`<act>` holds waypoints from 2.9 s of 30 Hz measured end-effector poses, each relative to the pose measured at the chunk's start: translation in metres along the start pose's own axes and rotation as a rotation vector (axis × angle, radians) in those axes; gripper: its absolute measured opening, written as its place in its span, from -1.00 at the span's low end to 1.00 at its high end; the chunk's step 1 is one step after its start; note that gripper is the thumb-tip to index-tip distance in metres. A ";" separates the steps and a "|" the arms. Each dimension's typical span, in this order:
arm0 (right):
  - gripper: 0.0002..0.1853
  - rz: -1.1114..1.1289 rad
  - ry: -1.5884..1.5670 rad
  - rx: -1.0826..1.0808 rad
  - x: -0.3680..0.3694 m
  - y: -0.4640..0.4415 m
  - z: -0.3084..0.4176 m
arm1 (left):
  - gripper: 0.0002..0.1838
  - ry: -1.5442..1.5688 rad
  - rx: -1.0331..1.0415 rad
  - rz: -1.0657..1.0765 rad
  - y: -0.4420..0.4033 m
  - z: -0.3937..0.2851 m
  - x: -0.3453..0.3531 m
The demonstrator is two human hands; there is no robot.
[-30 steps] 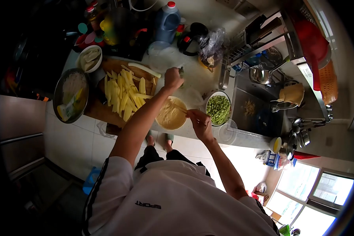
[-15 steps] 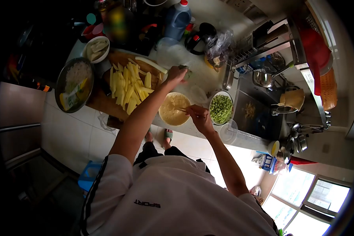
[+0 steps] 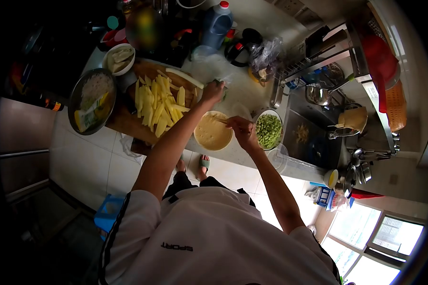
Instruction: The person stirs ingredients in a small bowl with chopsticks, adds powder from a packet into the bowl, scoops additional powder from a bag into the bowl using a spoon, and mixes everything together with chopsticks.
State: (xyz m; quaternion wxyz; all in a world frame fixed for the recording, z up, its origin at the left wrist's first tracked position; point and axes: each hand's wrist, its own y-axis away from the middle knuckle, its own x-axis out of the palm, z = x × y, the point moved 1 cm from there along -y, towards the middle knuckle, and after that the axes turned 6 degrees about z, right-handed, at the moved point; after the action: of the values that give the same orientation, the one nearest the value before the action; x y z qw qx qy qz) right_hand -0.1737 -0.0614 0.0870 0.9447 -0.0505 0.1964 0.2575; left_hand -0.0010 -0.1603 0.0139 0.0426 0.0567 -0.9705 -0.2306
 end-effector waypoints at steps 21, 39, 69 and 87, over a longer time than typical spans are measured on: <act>-0.81 -0.005 0.140 -0.001 -0.015 0.004 0.003 | -0.49 -0.404 0.302 0.012 0.021 -0.004 -0.015; -0.66 -0.095 -0.573 0.528 -0.020 0.063 -0.008 | -0.37 0.653 -0.305 0.213 0.223 0.135 -0.035; -0.85 -0.014 -0.109 0.215 0.011 0.063 -0.016 | -0.34 0.766 -0.317 0.194 0.216 0.132 -0.026; -0.90 0.163 0.216 -0.141 0.045 0.060 0.043 | -0.30 0.897 -0.370 0.195 0.203 0.141 -0.015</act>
State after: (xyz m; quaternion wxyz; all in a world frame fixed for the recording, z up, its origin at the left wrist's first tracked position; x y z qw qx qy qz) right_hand -0.1534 0.0195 0.1085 0.8882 -0.1280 0.2818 0.3397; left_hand -0.0203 0.0840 -0.0211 0.4868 0.0510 -0.8001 -0.3469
